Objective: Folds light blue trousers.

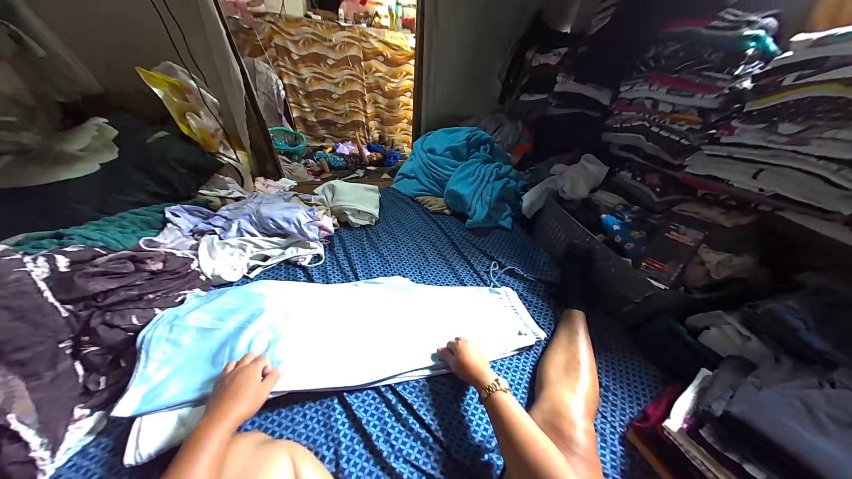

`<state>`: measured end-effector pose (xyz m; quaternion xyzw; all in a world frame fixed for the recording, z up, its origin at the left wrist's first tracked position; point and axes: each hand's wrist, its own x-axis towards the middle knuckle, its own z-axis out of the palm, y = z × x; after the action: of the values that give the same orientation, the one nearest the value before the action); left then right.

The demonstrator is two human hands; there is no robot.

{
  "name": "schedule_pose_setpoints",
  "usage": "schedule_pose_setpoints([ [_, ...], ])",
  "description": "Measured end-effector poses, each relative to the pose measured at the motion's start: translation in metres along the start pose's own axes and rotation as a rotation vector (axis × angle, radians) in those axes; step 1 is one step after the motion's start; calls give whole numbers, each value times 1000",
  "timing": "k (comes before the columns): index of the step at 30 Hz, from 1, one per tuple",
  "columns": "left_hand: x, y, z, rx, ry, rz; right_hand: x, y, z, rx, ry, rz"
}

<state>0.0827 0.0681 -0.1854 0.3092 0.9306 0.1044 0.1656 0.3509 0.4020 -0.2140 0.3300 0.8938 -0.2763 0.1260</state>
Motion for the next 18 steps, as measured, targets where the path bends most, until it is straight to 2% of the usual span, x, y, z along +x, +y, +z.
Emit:
schedule_pose_setpoints([
  [4, 13, 9, -3, -52, 154, 5, 12, 15, 6, 6, 334, 8],
  [6, 22, 6, 0, -89, 175, -11, 21, 33, 9, -27, 435, 19],
  [10, 32, -15, 6, -129, 82, -153, 27, 74, 7, -67, 401, 206],
  [13, 27, -45, 9, -136, 112, -241, 31, 86, 4, -77, 432, 255],
  [15, 20, -66, 9, -117, 155, -322, 33, 84, -4, -96, 391, 278],
  [18, 19, -76, 0, -148, 245, -483, 32, 77, -25, -132, 345, 289],
])
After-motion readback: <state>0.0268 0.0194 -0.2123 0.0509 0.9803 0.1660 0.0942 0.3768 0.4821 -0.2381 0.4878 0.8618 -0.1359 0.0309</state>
